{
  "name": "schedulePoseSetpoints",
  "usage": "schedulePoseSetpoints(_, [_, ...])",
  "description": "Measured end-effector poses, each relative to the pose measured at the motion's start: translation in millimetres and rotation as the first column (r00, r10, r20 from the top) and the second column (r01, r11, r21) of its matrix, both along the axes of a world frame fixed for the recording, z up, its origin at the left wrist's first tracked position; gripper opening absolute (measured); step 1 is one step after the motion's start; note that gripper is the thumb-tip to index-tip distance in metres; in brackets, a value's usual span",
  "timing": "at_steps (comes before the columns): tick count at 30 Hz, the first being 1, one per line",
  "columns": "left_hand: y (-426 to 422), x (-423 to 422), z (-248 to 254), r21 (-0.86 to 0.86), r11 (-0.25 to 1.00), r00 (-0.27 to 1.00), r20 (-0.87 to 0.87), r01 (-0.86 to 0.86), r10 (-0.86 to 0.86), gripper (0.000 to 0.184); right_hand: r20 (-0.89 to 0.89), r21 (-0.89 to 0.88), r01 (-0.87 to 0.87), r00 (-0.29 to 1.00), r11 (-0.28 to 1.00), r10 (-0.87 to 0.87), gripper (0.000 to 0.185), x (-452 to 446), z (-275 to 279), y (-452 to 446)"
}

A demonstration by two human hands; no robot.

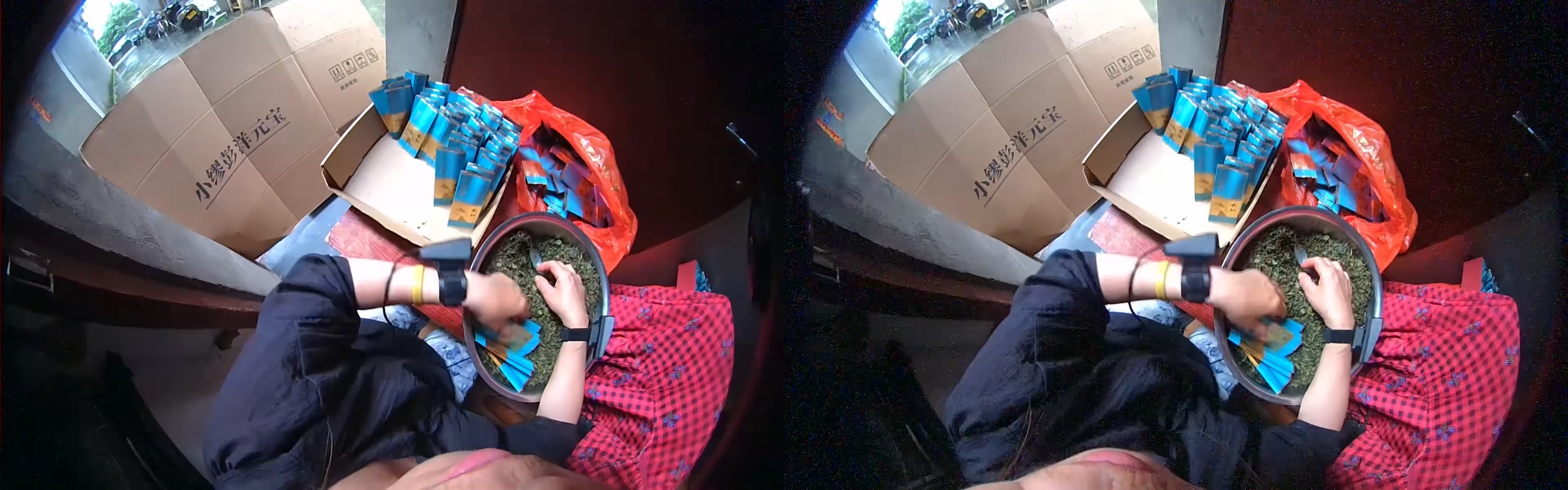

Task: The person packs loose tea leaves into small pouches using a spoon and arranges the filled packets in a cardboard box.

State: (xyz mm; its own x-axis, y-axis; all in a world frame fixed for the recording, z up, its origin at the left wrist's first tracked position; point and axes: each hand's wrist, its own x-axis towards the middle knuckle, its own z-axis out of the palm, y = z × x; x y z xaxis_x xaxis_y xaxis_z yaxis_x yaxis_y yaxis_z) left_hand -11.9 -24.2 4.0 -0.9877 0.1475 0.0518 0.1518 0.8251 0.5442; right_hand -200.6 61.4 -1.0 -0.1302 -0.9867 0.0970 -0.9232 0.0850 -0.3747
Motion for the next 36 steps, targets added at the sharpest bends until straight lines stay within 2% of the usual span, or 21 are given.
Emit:
schedulePoseSetpoints(1, [6.1,-2.3,-10.3,-0.073,0.997,0.991,-0.134,0.008,-0.018,0.036,-0.017,0.004,-0.006,1.0,1.0,0.006,0.018,-1.5,-1.6,0.7])
schedulePoseSetpoints(3, [13.7,-6.7,-19.2,-0.116,0.993,0.985,-0.174,-0.019,-0.001,0.037,-0.049,0.0,-0.001,0.999,1.0,0.001,0.021,-1.9,-1.1,2.1])
schedulePoseSetpoints(5, [16.9,-7.5,-18.3,-0.127,0.992,0.995,0.095,-0.027,0.039,0.034,-0.049,-0.008,0.023,0.999,1.0,-0.023,0.021,1.4,2.6,3.1])
schedulePoseSetpoints(7, [13.7,-3.6,-10.1,-0.163,0.987,0.995,0.1,-0.001,0.018,0.027,-0.049,-0.016,0.045,0.998,0.999,-0.046,0.02,2.2,4.0,2.1])
schedulePoseSetpoints(9, [9.1,-2.4,-8.2,0.062,0.997,0.995,0.082,-0.055,0.049,0.022,-0.05,0.007,0.119,0.992,0.993,-0.119,0.019,1.9,1.1,1.3])
schedulePoseSetpoints(10, [5.5,-3.6,-9.7,0.146,0.984,0.994,0.063,-0.102,0.094,0.02,-0.098,-0.027,0.087,0.991,0.996,-0.089,0.017,1.0,-1.7,1.7])
schedulePoseSetpoints(12, [-4.5,-8.6,-8.6,0.236,0.955,0.983,0.021,-0.182,0.182,0.021,-0.15,-0.055,0.047,0.987,0.997,-0.055,0.016,-0.8,-5.1,2.9])
schedulePoseSetpoints(14, [-15.9,-13.9,-6.6,0.296,0.937,0.978,-0.037,-0.186,0.206,0.02,-0.206,-0.077,0.005,0.978,0.997,-0.021,0.014,-3.8,-4.8,3.8])
schedulePoseSetpoints(16, [-22.8,-15.6,-3.9,0.365,0.909,0.974,-0.024,-0.201,0.225,0.022,-0.059,0.042,0.007,0.998,0.999,-0.004,0.01,-6.1,-0.7,3.9])
schedulePoseSetpoints(17, [-25.1,-16.3,-2.8,0.416,0.885,0.971,-0.019,-0.21,0.24,0.022,-0.056,0.041,0.007,0.998,0.999,-0.004,0.01,-6.0,-0.4,3.0])
schedulePoseSetpoints(19, [-27.4,-19.1,-16.7,0.444,0.873,0.964,-0.067,-0.201,0.256,0.02,0.084,-0.041,-0.032,0.996,0.999,0.035,0.01,-6.4,0.1,1.1])
schedulePoseSetpoints(21, [-25.5,-18.1,-23.1,0.692,0.688,0.974,0.109,-0.218,0.199,0.018,0.115,-0.053,-0.041,0.992,0.998,0.047,0.012,-8.1,2.9,-0.1])
schedulePoseSetpoints(23, [-25.1,-13.3,-20.9,0.605,0.778,0.985,0.125,-0.169,0.116,0.016,0.148,-0.073,-0.041,0.988,0.996,0.051,0.012,-10.2,4.7,-2.2])
schedulePoseSetpoints(25, [-19.8,-7.9,-15.0,0.44,0.875,0.979,0.091,-0.203,0.182,0.018,0.164,-0.071,-0.04,0.985,0.997,0.051,0.013,-11.1,4.4,-4.8])
schedulePoseSetpoints(26, [-18.7,-7.0,-10.8,0.357,0.913,0.98,0.104,-0.197,0.17,0.019,0.236,-0.041,-0.003,0.972,0.999,0.013,0.013,-9.8,4.4,-5.5])
schedulePoseSetpoints(27, [-18.8,-7.0,-12.6,0.359,0.912,0.979,0.107,-0.2,0.172,0.019,0.306,-0.007,0.031,0.952,0.999,-0.028,0.014,-8.0,4.9,-5.9])
schedulePoseSetpoints(29, [-19.5,-8.3,-16.3,0.308,0.935,0.982,0.123,-0.173,0.142,0.019,0.3,0.042,0.048,0.952,0.998,-0.058,0.014,-1.8,12.0,-5.7])
schedulePoseSetpoints(31, [-22.3,-8.1,-15.7,0.329,0.929,0.982,0.14,-0.166,0.126,0.019,0.293,0.09,0.07,0.951,0.993,-0.094,0.015,-2.8,10.2,-7.6])
schedulePoseSetpoints(33, [-21.5,-8.2,-25.4,0.359,0.9,0.958,-0.05,-0.247,0.283,0.016,0.272,-0.058,0.008,0.962,0.998,0.008,0.016,-8.6,-3.4,-7.1])
schedulePoseSetpoints(35, [-23.7,-11.6,-31.9,0.414,0.834,0.882,-0.132,-0.365,0.452,0.012,0.294,-0.027,0.037,0.955,0.999,-0.028,0.021,-6.2,8.1,-6.6])
schedulePoseSetpoints(36, [-24.9,-11.9,-33.6,0.495,0.79,0.824,-0.226,-0.362,0.52,0.011,0.267,-0.136,0.028,0.964,0.99,0.009,0.022,-8.5,4.9,-5.0])
